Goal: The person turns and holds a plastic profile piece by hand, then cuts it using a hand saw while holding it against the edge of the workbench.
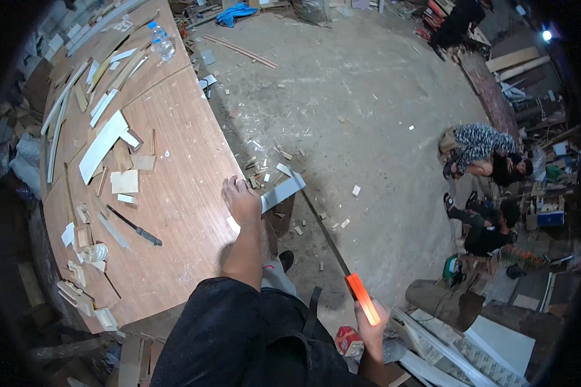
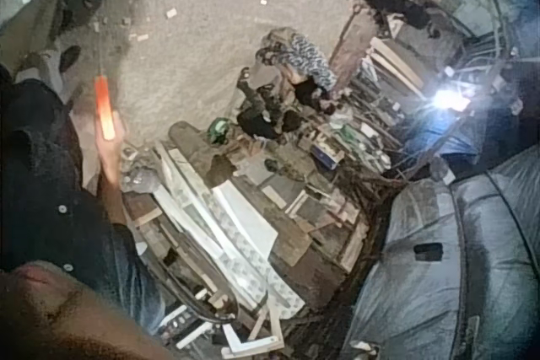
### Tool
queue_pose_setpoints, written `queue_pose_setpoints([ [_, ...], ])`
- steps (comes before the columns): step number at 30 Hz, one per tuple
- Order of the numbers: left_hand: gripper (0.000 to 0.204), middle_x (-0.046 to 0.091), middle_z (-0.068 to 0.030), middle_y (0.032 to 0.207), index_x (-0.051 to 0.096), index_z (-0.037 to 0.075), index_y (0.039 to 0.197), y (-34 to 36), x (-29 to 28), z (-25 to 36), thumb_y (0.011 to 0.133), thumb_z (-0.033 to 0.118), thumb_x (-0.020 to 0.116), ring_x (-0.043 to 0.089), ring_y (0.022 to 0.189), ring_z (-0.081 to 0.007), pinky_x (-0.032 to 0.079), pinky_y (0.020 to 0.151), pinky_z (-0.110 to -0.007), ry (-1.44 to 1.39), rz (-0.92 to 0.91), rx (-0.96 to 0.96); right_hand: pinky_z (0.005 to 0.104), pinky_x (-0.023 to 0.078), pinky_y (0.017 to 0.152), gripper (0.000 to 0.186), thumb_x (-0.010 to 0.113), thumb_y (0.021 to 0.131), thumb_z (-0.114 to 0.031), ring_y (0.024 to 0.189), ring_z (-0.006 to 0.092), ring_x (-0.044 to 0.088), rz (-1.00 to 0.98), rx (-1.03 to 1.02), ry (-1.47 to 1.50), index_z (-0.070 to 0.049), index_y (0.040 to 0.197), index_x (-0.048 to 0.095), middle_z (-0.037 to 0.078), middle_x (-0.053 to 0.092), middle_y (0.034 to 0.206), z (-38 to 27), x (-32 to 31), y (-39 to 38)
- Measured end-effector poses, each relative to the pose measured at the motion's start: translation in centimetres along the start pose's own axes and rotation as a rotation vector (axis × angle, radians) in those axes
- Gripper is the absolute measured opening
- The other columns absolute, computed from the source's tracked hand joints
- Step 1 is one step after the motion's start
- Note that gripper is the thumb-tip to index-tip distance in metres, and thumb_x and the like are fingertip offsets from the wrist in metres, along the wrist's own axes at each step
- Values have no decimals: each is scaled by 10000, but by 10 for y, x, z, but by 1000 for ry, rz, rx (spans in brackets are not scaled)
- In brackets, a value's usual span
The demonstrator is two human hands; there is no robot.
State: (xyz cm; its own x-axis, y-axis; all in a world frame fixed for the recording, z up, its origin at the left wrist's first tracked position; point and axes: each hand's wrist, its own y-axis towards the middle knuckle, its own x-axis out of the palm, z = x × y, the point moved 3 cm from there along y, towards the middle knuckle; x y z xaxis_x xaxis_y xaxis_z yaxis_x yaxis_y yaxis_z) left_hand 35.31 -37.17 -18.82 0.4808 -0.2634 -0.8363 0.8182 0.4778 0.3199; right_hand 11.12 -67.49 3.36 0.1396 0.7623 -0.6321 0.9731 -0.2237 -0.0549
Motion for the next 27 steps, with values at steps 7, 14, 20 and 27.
queue_pose_setpoints([
  [7, 104, 560, -136, 1253, 608, 43, 954, -10, 26, -31, 906, 112, 547, 470, 1263, -371, 377, 1068, -484, -116, 97, 7, 346, 350, 501, 319, 751, 734, -35, 486, 214, 429, -92, 146, -68, -11, 629, 451, 92, 427, 570, -5, -47, -27],
  [14, 112, 552, -164, 1257, 598, 30, 930, -3, 11, -13, 879, 116, 548, 473, 1259, -384, 386, 1069, -498, -36, 48, -1, 302, 397, 536, 74, 674, 717, -22, 534, 158, 504, -161, 222, -207, 13, 782, 679, 51, 529, 605, -46, -83, -22],
  [20, 82, 562, -166, 1222, 596, 36, 882, 1, 10, -9, 856, 111, 574, 496, 1230, -378, 403, 1052, -514, -13, 18, -16, 291, 416, 547, 131, 623, 703, -7, 559, 137, 534, -148, 294, -152, 15, 810, 694, 51, 556, 613, -51, -84, -22],
  [27, 61, 564, -145, 1199, 596, 47, 867, 4, 6, -6, 846, 102, 581, 499, 1220, -375, 392, 1060, -519, 2, 59, 23, 290, 400, 559, 204, 732, 831, -172, 577, 111, 473, -254, 482, -257, 7, 802, 636, 33, 533, 628, -133, -79, 0],
])
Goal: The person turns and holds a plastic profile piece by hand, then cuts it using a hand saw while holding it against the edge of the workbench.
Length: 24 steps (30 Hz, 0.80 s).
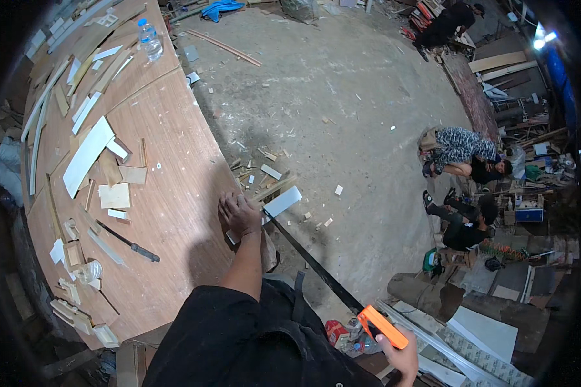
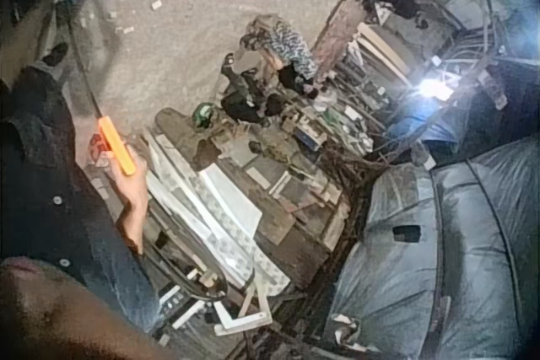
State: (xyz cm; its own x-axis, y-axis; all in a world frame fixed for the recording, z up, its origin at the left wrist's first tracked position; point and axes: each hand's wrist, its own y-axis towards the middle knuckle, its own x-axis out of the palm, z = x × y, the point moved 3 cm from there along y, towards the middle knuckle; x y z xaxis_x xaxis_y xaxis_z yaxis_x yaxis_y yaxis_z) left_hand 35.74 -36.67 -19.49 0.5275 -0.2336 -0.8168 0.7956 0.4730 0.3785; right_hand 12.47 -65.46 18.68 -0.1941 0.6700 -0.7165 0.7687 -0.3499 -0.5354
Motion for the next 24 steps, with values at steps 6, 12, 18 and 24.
queue_pose_setpoints([
  [6, 128, 545, -161, 1214, 631, 30, 875, -3, 4, -7, 844, 154, 618, 460, 1296, -391, 352, 1106, -547, 14, -86, -36, 342, 486, 727, 333, 731, 845, -321, 806, 224, 640, -226, -224, 7, -23, 977, 658, 98, 657, 894, -60, -21, 0],
  [12, 141, 532, -152, 1228, 643, 40, 844, -2, -1, -3, 841, 180, 659, 440, 1314, -388, 342, 1104, -550, 26, -120, -38, 361, 499, 753, 367, 724, 857, -345, 830, 277, 657, -314, -267, -108, -18, 1011, 663, 126, 667, 921, -120, -29, 13],
  [18, 120, 536, -123, 1221, 630, 55, 866, 7, -11, 3, 797, 146, 665, 482, 1245, -367, 387, 1053, -534, -43, -56, -54, 331, 477, 698, 364, 719, 867, -326, 747, 212, 627, -227, -212, -68, 15, 953, 624, 96, 647, 829, -152, -19, 12],
  [24, 84, 542, -130, 1226, 619, 63, 842, 6, -8, -1, 806, 132, 652, 487, 1232, -385, 401, 1027, -559, 26, -120, -4, 325, 463, 604, 319, 746, 829, -308, 628, 252, 622, -148, -220, -240, -14, 876, 634, 101, 621, 709, -170, -22, 21],
])
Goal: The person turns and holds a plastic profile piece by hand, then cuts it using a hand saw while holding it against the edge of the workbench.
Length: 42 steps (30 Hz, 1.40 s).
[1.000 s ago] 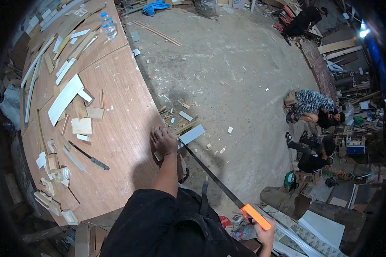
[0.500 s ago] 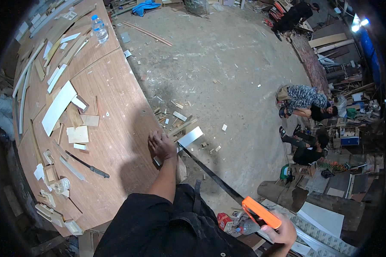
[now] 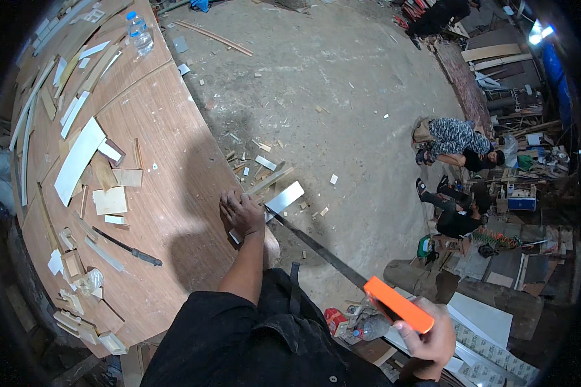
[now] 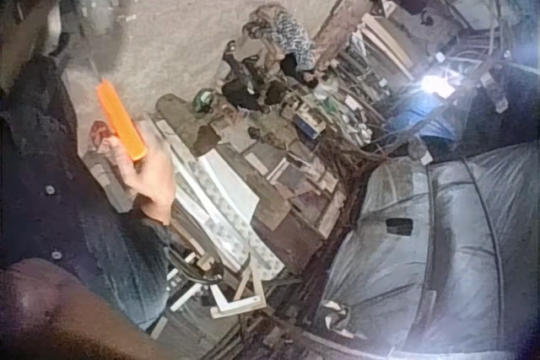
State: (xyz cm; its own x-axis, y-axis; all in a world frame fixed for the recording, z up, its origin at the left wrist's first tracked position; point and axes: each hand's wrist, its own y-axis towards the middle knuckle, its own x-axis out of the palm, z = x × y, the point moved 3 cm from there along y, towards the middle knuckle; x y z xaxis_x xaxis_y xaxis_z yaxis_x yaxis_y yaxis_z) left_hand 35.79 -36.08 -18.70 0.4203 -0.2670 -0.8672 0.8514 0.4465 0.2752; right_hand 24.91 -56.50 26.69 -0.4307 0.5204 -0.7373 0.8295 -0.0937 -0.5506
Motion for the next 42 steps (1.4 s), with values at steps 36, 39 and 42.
queue_pose_setpoints([
  [36, 71, 584, -95, 1188, 649, 95, 866, -7, 4, 0, 807, 134, 654, 505, 1225, -357, 382, 1052, -524, -110, 68, -81, 341, 518, 685, 300, 717, 904, -325, 713, 241, 664, -247, -74, 148, -68, 1053, 674, 97, 670, 834, 21, 7, 7],
  [39, 64, 569, -110, 1176, 651, 92, 823, -8, 20, -8, 821, 151, 676, 473, 1282, -378, 371, 1065, -577, 29, 72, 17, 339, 518, 681, 308, 709, 910, -332, 717, 224, 670, -291, -131, 165, -55, 1040, 675, 92, 682, 846, 19, 11, 13],
  [42, 49, 568, -106, 1185, 656, 98, 823, -6, 17, -7, 818, 144, 672, 477, 1278, -377, 378, 1061, -569, 1, 125, 30, 353, 518, 667, 313, 715, 903, -341, 701, 229, 665, -181, 57, 317, -43, 995, 682, 89, 666, 755, 36, -2, 20],
])
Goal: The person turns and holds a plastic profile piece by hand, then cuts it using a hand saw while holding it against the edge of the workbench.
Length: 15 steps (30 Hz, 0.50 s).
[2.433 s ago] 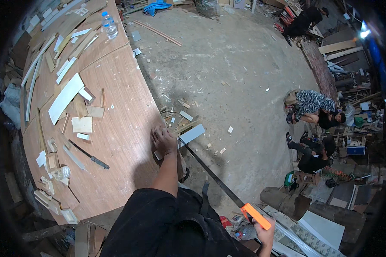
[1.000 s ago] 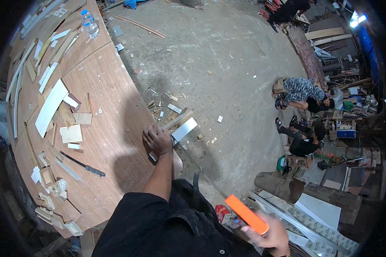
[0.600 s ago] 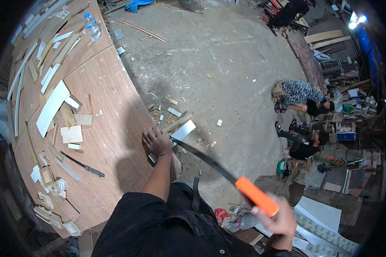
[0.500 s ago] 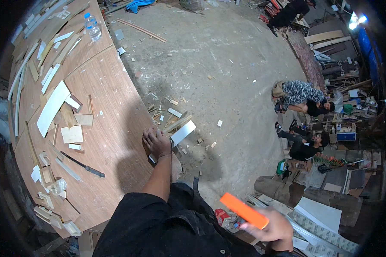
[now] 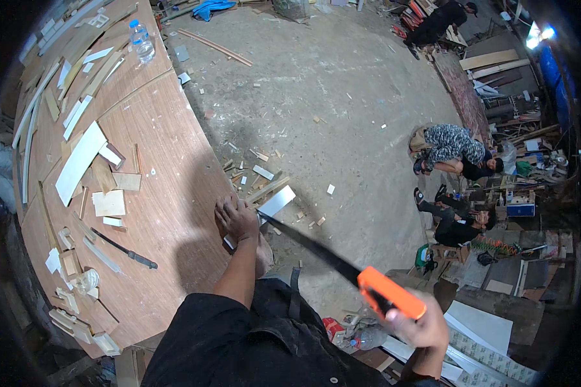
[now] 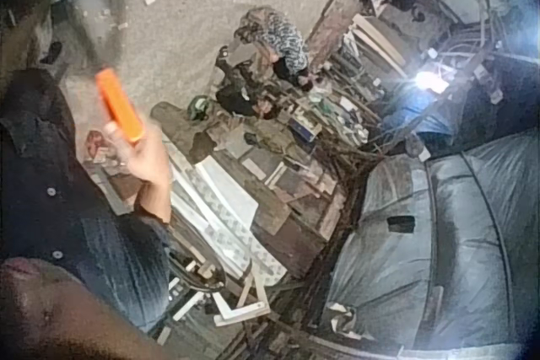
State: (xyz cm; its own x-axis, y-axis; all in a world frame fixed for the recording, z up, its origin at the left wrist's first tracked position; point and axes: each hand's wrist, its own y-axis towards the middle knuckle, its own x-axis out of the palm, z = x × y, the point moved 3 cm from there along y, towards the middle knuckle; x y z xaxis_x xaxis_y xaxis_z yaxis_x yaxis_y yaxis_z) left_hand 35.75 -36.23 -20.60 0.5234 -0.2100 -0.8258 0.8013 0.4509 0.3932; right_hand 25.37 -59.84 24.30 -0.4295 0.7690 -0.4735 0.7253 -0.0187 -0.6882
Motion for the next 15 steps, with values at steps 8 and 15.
queue_pose_setpoints([
  [8, 93, 562, -105, 1207, 677, 94, 858, 4, -16, 13, 783, 149, 672, 465, 1275, -372, 344, 1093, -553, -60, -137, 18, 340, 518, 709, 309, 721, 909, -249, 763, 266, 677, -101, -37, 50, -22, 1109, 661, 126, 688, 896, -15, -4, 5],
  [15, 179, 558, -100, 1316, 691, 127, 918, 0, -18, 10, 847, 237, 569, 430, 1319, -364, 260, 1148, -558, -57, -204, 46, 364, 502, 666, 353, 748, 884, -308, 714, 298, 660, -137, -165, 48, -27, 1080, 663, 132, 669, 805, -30, -2, 11],
])
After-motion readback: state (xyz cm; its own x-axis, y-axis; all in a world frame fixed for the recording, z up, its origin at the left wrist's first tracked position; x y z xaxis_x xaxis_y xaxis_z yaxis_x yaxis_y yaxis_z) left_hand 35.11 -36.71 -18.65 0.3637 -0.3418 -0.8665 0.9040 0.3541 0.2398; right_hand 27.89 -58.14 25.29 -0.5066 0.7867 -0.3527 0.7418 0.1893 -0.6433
